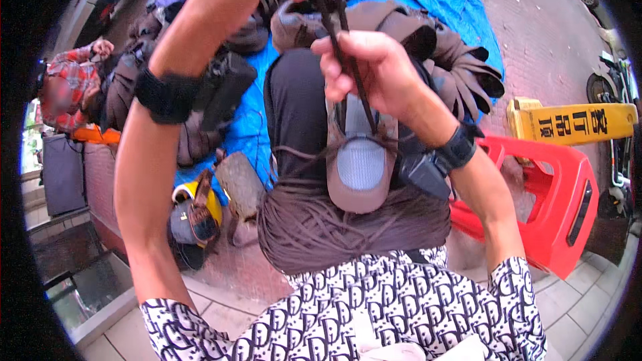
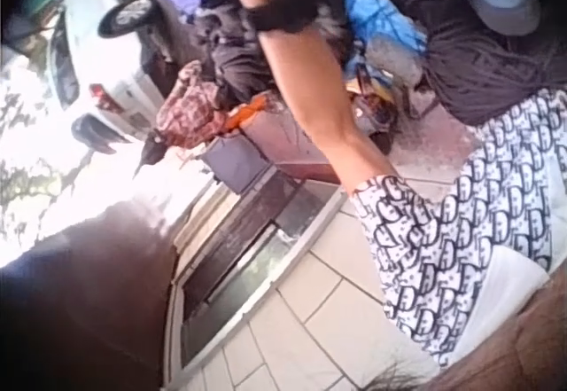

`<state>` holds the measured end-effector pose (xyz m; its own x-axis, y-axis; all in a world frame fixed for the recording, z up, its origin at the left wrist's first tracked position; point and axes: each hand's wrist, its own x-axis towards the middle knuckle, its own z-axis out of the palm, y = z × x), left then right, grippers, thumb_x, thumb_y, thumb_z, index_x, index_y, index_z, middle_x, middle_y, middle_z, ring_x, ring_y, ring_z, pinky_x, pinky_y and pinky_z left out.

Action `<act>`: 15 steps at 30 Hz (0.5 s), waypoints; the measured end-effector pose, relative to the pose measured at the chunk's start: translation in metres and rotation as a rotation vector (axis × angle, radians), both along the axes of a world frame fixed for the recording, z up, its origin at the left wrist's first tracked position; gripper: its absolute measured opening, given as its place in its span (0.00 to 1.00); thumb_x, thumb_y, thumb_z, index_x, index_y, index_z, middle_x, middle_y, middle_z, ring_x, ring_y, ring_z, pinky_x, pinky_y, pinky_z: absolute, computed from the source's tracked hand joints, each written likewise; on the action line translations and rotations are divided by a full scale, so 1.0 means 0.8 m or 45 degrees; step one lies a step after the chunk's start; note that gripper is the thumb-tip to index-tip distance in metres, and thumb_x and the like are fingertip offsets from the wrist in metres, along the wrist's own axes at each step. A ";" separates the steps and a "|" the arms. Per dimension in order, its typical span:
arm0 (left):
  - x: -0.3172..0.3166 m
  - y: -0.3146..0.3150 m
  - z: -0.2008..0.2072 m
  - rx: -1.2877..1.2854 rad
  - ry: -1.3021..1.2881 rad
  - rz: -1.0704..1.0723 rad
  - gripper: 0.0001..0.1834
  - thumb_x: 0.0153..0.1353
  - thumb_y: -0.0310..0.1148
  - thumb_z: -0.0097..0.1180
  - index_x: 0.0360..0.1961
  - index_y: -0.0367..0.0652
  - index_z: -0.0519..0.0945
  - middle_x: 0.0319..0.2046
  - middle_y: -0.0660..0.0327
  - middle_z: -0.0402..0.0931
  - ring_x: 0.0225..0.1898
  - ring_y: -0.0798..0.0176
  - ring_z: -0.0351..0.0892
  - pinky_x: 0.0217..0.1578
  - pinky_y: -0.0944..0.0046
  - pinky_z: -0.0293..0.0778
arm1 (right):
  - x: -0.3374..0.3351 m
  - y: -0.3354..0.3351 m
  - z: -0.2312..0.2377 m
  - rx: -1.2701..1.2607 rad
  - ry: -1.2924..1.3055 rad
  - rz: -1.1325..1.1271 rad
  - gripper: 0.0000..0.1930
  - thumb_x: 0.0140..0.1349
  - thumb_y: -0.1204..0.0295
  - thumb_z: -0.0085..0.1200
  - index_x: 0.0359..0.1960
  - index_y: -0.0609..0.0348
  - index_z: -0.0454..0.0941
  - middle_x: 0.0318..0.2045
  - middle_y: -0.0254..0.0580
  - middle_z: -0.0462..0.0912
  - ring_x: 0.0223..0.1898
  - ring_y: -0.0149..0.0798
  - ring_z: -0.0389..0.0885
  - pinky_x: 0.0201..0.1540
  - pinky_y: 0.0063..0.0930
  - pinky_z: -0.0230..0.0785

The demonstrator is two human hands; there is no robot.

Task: Lace a new pair of athletic shoes by threading the shoelace through the eyelets.

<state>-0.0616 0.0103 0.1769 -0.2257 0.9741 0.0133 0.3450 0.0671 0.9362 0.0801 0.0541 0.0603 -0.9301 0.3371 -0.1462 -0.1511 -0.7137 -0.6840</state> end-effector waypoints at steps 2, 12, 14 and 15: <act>0.005 0.007 -0.005 -0.002 0.062 0.038 0.12 0.62 0.32 0.43 0.26 0.38 0.75 0.20 0.61 0.75 0.20 0.72 0.75 0.21 0.74 0.70 | 0.004 0.022 -0.021 -0.047 0.205 0.158 0.14 0.60 0.66 0.45 0.33 0.68 0.74 0.16 0.33 0.66 0.13 0.24 0.57 0.16 0.19 0.53; 0.131 -0.154 -0.147 0.405 0.893 -0.735 0.27 0.42 0.41 0.59 0.42 0.34 0.72 0.41 0.50 0.72 0.47 0.50 0.71 0.50 0.54 0.66 | 0.007 0.033 -0.010 0.563 -0.128 0.249 0.15 0.59 0.65 0.48 0.21 0.65 0.72 0.08 0.26 0.59 0.08 0.19 0.50 0.11 0.16 0.41; 0.126 -0.166 -0.162 0.330 0.849 -0.758 0.28 0.42 0.41 0.59 0.42 0.33 0.71 0.44 0.50 0.71 0.51 0.51 0.68 0.54 0.52 0.61 | 0.003 0.044 0.000 0.778 -0.162 0.272 0.14 0.59 0.65 0.49 0.21 0.64 0.72 0.09 0.28 0.61 0.08 0.20 0.50 0.11 0.16 0.42; 0.125 -0.169 -0.165 0.333 0.841 -0.756 0.28 0.42 0.41 0.59 0.42 0.33 0.71 0.44 0.50 0.71 0.51 0.51 0.68 0.54 0.52 0.61 | -0.001 0.062 0.004 0.864 -0.145 0.319 0.13 0.59 0.66 0.48 0.24 0.66 0.71 0.12 0.31 0.64 0.10 0.21 0.55 0.13 0.15 0.46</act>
